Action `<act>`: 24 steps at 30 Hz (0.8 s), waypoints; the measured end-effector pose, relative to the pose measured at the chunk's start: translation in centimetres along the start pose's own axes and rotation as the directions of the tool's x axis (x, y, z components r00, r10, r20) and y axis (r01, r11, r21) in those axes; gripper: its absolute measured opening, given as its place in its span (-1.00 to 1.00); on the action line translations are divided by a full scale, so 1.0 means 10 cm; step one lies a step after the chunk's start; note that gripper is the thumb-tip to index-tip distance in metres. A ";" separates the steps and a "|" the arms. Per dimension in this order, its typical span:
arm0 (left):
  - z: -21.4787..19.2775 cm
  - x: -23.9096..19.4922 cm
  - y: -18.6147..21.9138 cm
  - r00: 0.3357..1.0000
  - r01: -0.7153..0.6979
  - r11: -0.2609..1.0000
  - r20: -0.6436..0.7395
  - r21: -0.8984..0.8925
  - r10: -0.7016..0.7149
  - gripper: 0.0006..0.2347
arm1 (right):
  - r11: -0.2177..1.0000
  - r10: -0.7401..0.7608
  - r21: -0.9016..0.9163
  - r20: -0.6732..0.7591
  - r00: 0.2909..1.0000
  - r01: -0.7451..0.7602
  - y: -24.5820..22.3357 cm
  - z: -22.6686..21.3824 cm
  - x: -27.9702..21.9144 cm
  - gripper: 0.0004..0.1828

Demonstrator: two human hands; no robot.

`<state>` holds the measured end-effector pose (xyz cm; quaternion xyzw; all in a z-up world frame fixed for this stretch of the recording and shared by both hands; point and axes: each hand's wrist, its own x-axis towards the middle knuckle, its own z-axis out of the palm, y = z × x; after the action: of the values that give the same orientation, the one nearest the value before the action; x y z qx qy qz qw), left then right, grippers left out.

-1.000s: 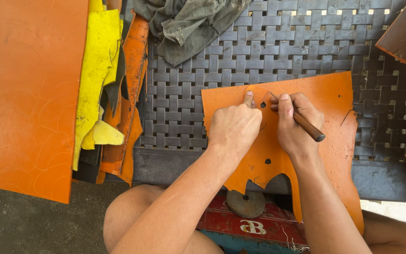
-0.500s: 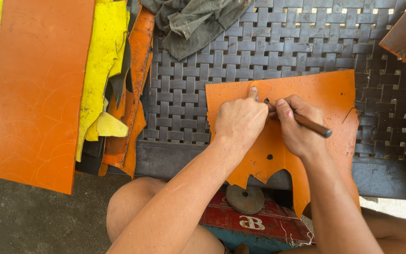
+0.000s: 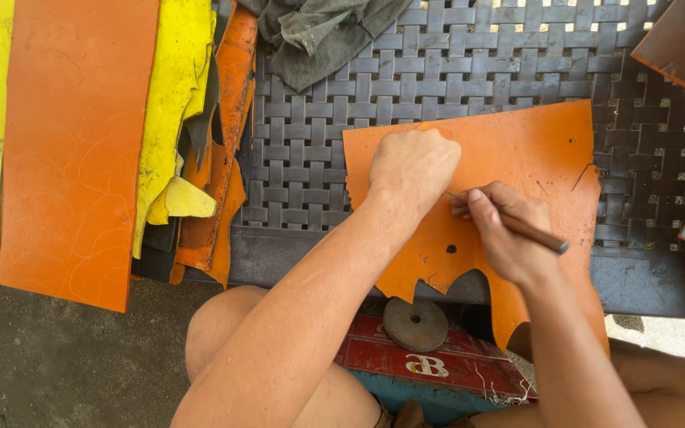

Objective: The person wipes an orange sheet of material with a cloth, then uses a sharp tool to cut out small shapes from the sheet. The person removes the cut pieces and continues cutting additional shapes from the same sheet.

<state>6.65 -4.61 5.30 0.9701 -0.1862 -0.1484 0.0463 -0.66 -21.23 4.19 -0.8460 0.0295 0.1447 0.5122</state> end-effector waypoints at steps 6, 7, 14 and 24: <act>-0.01 0.06 0.04 1.000 0.004 1.000 -0.001 -0.005 -0.004 -0.97 | 0.984 -0.163 -0.118 -0.309 0.937 0.132 -0.05 0.35 -0.19 -0.75; -0.02 0.05 0.03 1.000 0.009 1.000 -0.014 -0.011 -0.009 -0.98 | 0.979 -0.186 -0.139 -0.302 0.935 0.150 -0.06 0.36 -0.20 -0.75; -0.05 0.04 0.04 0.998 0.018 1.000 0.052 -0.021 -0.017 -0.97 | 0.953 -0.257 -0.242 -0.326 0.910 0.183 -0.12 0.48 -0.24 -0.77; -0.11 0.03 0.07 0.996 0.025 0.999 0.082 -0.029 -0.023 -0.96 | 0.985 -0.142 -0.143 -0.332 0.933 0.099 -0.05 0.48 -0.19 -0.71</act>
<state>7.03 -5.36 6.33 0.9646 -0.1741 -0.1912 0.0514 -3.44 -16.97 3.04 -0.8885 0.0566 -0.0340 0.4540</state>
